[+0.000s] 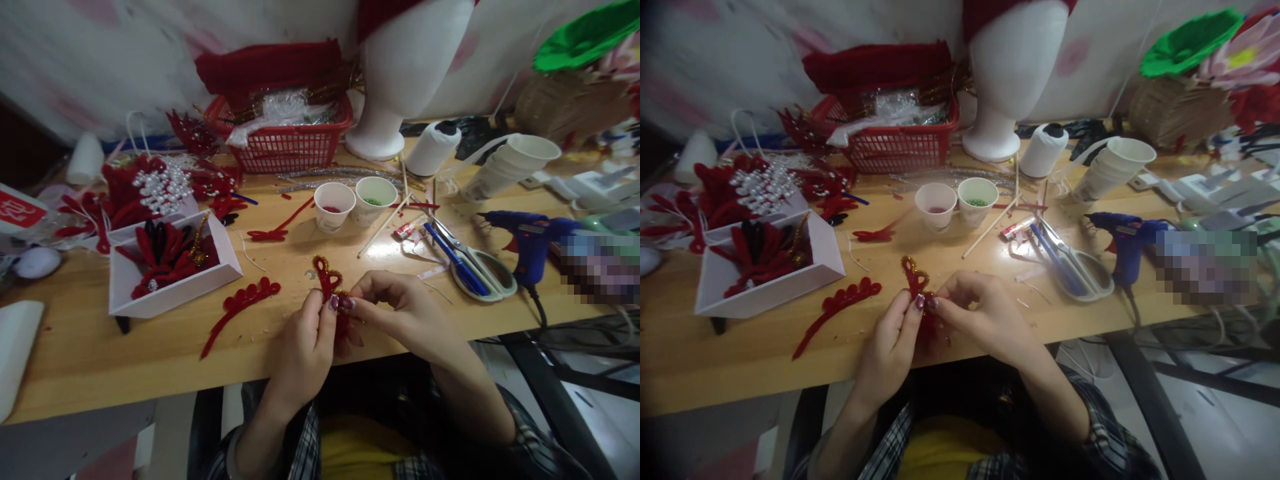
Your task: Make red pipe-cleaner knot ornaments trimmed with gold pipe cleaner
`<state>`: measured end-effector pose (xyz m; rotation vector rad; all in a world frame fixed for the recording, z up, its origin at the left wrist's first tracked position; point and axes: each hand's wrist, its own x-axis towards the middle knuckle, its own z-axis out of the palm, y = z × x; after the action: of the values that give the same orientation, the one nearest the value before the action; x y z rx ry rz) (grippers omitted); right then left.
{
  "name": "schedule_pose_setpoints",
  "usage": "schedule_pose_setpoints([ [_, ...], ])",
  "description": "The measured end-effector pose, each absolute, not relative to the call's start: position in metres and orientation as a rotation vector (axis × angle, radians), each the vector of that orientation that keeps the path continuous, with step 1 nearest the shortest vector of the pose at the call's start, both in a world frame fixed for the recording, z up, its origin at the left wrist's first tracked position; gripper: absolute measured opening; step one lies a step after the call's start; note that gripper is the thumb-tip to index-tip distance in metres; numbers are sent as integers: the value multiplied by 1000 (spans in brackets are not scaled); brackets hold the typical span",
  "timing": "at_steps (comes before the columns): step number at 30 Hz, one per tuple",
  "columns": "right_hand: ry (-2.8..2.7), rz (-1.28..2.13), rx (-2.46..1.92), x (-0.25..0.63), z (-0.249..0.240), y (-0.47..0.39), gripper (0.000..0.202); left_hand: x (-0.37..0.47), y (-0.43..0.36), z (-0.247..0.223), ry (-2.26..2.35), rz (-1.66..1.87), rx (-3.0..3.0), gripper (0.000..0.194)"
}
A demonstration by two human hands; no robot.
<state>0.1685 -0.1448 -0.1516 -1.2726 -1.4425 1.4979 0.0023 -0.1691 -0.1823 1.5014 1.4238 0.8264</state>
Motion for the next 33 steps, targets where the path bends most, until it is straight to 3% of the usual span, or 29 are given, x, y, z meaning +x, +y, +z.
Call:
schedule_pose_setpoints([
  [11, -1299, 1461, -1364, 160, -153, -151, 30, 9, -169, -178, 1461, 857, 1655, 16],
  [19, -1430, 1372, -1248, 174, -156, -139, 23, 5, -170, -179, 1226, 911, 1265, 23],
  [27, -1465, 1684, -1137, 190, -155, -126, 18, 4, -165, -181, 991, 991, 953, 26],
  [33, -1673, 1302, -1181, 209, -146, -122, 15, -1, -162, -185, 733, 1055, 716, 29],
])
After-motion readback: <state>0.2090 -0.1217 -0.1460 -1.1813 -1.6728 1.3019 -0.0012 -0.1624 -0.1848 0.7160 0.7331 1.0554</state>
